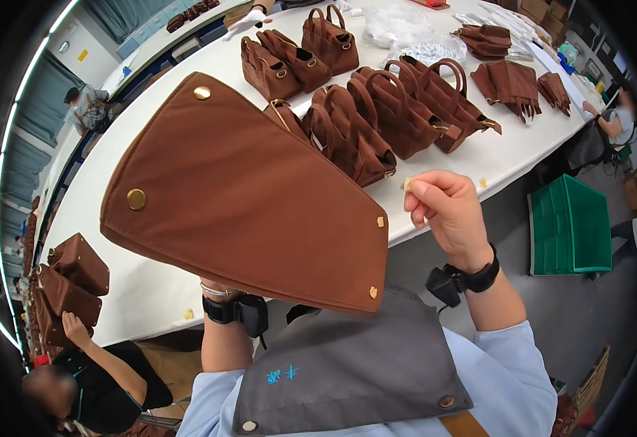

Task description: The person inspects brown handbags on a white table, checking the metal feet and zippers. They then stuff white paper into a handbag to shape it, adjust the handles, and attach a small tag to the zipper pull. The person repeats this process with multiple handbags.

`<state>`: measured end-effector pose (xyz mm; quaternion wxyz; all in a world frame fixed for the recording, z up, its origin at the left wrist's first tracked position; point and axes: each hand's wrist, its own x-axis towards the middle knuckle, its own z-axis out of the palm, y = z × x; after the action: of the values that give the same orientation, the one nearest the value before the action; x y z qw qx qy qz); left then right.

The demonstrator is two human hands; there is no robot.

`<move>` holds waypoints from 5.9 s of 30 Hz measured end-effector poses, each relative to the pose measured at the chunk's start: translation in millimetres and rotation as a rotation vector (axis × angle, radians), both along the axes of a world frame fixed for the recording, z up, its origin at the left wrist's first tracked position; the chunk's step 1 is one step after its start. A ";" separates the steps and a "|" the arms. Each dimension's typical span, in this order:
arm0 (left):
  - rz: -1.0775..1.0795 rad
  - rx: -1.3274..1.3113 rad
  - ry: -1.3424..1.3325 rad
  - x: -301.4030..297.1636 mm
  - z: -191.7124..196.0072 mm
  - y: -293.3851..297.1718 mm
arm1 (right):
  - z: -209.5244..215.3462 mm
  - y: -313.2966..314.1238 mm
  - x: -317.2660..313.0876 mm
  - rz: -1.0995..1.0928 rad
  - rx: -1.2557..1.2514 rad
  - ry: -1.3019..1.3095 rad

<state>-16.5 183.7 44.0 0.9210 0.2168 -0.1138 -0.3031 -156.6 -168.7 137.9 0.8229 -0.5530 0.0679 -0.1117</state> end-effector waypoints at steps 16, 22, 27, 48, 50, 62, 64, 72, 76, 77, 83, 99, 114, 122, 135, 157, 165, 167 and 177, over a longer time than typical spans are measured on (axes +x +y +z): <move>0.257 -0.098 0.116 -2.6 -4.8 -1.8 | -4.9 22.5 -2.3 -0.206 -1.402 -0.610; 0.189 -0.037 -0.157 -15.3 22.5 -17.7 | -9.5 21.8 -11.9 -0.176 -1.525 -0.501; 0.078 -0.082 -0.236 -22.5 23.2 -16.6 | 1.4 24.4 -17.6 -0.189 -1.730 -0.456; 0.415 -0.060 0.071 -4.9 39.8 -31.2 | 4.3 37.6 -25.8 -0.375 -1.332 -0.840; 0.344 -0.141 0.075 -4.7 37.2 -27.8 | 4.8 37.0 -25.6 -0.332 -1.344 -0.859; 0.354 -0.170 -0.059 -13.0 40.9 -30.8 | 5.4 38.4 -44.2 -0.170 -1.455 -0.578; 0.364 -0.152 -0.132 -21.9 50.3 -38.9 | 7.2 40.3 -48.2 -0.192 -1.496 -0.516; 0.047 -0.235 -0.376 -46.4 61.4 -45.1 | 12.1 37.1 -52.6 -0.122 -1.436 -0.393; 0.019 -0.246 -0.392 -50.5 62.7 -40.9 | 17.1 37.0 -57.4 -0.064 -1.355 -0.322; 0.020 -0.249 -0.393 -50.5 62.1 -39.8 | 18.4 36.3 -59.1 -0.046 -1.318 -0.313; 0.015 -0.263 -0.382 -49.0 57.2 -38.7 | 21.7 36.8 -63.6 0.009 -1.252 -0.293; 0.001 -0.285 -0.372 -41.2 50.5 -35.7 | 9.2 45.5 -50.8 -0.172 -1.443 -0.289; 0.379 0.024 -0.353 -15.3 24.0 -22.4 | -24.7 27.0 -27.2 0.333 0.627 -0.151; 0.831 0.325 -0.026 -10.9 35.2 -25.6 | -53.7 -18.1 -17.7 0.107 0.286 -0.112; 0.800 0.143 0.074 -14.8 29.8 3.9 | -226.5 -282.1 -51.9 -0.613 -1.677 0.523; 0.308 1.937 -1.046 47.0 97.7 4.2 | -232.5 -292.0 -11.8 -0.033 -2.001 0.857; -0.278 1.704 -1.775 128.7 44.9 -23.7 | -140.5 -277.7 25.9 -0.295 -1.759 0.563; -0.309 1.662 -1.787 133.8 36.7 -30.0 | -123.9 -274.1 31.7 -0.313 -1.667 0.606; -0.041 0.899 -0.364 127.4 25.9 -32.6 | -90.0 -305.7 113.8 -0.493 -1.171 0.266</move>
<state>110.8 151.1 69.9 0.6951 0.6404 -0.1351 -0.2975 -42.8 -474.4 47.9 0.3202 -0.8874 0.2221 -0.2463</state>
